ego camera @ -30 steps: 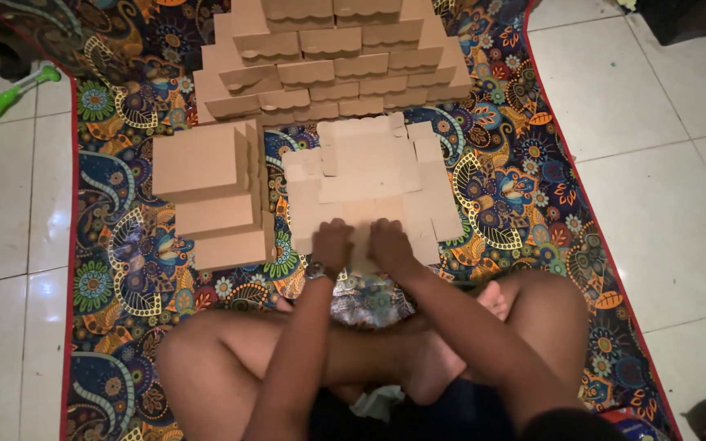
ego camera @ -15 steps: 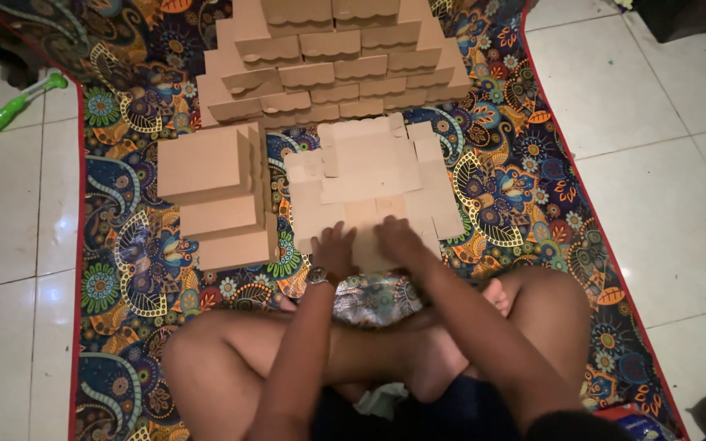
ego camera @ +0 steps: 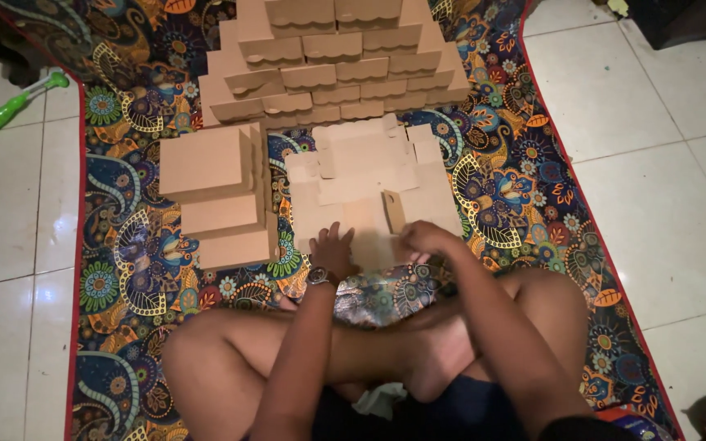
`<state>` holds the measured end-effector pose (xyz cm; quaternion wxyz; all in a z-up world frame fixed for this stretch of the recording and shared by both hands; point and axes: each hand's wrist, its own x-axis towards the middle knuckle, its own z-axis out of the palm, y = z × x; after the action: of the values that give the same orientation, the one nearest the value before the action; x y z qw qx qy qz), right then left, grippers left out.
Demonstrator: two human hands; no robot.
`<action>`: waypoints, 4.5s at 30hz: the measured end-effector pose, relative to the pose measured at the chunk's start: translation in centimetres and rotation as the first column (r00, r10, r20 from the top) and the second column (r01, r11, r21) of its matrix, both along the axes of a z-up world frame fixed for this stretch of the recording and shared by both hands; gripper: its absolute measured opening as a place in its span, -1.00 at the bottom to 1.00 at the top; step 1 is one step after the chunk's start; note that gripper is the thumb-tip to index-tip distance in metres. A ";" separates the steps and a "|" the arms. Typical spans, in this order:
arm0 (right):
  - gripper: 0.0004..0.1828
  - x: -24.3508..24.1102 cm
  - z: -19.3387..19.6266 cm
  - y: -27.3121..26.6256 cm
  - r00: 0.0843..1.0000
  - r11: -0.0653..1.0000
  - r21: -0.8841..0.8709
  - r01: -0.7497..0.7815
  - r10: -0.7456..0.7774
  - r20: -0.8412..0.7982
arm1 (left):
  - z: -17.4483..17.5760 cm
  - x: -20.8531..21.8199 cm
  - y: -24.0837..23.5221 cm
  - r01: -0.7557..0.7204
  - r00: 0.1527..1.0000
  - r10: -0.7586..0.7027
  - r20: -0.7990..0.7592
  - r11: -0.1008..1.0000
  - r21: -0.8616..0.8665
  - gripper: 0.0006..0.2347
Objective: Folding a flat cardboard template into a finished box while sitting on the floor.
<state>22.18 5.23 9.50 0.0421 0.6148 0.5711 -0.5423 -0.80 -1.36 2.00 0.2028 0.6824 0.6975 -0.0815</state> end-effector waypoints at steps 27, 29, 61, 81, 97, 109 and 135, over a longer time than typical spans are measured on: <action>-0.64 1.5 -4.9 0.3 0.858 0.738 0.491 -0.462 0.513 0.037 | 8.3 0.8 -0.6 -0.277 0.933 0.319 0.167 0.933 -0.230 -0.60; -0.75 1.3 -3.8 0.9 0.979 0.872 0.445 -0.205 0.189 0.080 | -0.4 -2.9 1.2 -0.131 0.822 -0.019 0.569 0.966 0.222 -0.35; -0.56 -3.5 -9.3 2.6 0.913 0.835 0.386 -0.391 0.300 0.277 | -0.2 0.6 4.1 -0.075 0.970 0.022 0.242 0.974 0.213 -0.60; -0.63 -3.4 -5.9 5.4 0.673 0.860 -0.080 0.504 -0.449 -0.588 | -4.8 -0.2 8.0 -0.225 0.945 0.143 0.294 0.938 0.265 -0.67; -0.77 -6.5 -3.8 6.5 0.996 0.746 0.664 -0.046 -0.016 0.086 | -10.0 -4.4 12.2 0.032 0.964 -0.174 0.203 0.830 0.557 -0.79; -0.20 -3.9 -8.3 10.0 0.978 0.880 0.441 0.174 -0.104 -0.179 | 1.6 -4.1 12.3 -0.514 0.558 0.490 0.669 0.838 -0.185 -0.27; -0.52 -1.6 -3.8 9.9 0.940 0.811 0.503 0.300 -0.162 -0.301 | 0.9 -6.5 11.4 -0.428 0.649 0.062 0.759 0.854 0.295 -0.72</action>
<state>20.57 15.15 5.73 -0.2702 0.5954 0.6218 -0.4311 -7.25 10.05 2.85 0.3075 0.5809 0.6463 0.3876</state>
